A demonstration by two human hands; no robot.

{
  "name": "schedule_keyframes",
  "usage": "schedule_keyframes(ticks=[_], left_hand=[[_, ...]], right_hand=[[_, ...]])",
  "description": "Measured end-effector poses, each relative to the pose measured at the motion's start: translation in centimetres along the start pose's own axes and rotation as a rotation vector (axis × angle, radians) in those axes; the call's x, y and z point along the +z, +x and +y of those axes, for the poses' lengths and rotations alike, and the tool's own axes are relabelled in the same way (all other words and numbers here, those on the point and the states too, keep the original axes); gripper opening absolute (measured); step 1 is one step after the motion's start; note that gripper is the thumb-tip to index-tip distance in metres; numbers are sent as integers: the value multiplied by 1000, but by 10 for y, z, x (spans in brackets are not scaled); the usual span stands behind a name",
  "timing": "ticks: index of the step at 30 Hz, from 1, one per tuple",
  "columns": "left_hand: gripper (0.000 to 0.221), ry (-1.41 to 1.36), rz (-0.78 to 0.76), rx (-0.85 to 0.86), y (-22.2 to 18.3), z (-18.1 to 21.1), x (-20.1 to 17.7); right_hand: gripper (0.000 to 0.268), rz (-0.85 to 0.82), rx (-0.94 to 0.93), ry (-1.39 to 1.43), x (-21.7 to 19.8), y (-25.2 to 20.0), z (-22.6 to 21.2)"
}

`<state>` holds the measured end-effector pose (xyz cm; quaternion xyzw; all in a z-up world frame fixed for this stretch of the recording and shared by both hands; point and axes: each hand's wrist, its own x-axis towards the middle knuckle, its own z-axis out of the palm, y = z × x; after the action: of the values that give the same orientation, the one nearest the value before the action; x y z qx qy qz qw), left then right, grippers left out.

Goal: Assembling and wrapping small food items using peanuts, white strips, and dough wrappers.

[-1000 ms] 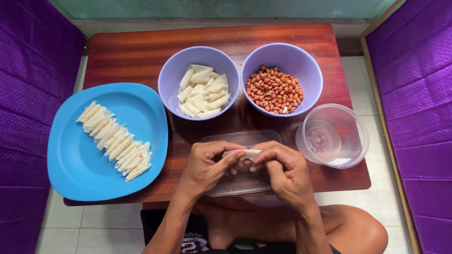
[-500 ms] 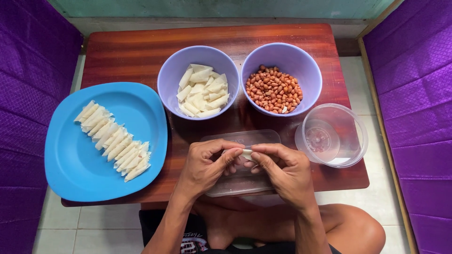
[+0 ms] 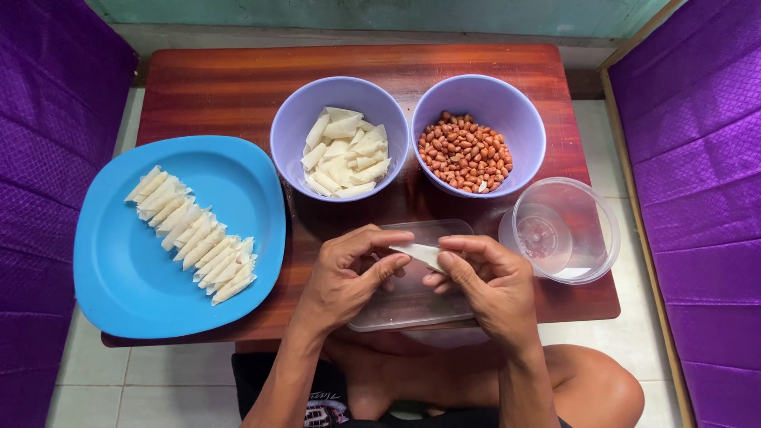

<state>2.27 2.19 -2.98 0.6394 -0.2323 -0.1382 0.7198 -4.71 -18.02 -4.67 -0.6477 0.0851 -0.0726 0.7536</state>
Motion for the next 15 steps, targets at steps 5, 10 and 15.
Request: schedule_keyframes(ticks=[5,10,15], left_hand=[[14,-8,30,23,0,-1,0],[14,-57,34,13,-1,-7,-1],[21,-104,28,-37,-2,-11,-1]], right_hand=[[37,-119,-2,-47,-2,-1,-3],[34,-93,-21,-107,2,-1,-4],[20,-32,-13,23,-2,0,4]])
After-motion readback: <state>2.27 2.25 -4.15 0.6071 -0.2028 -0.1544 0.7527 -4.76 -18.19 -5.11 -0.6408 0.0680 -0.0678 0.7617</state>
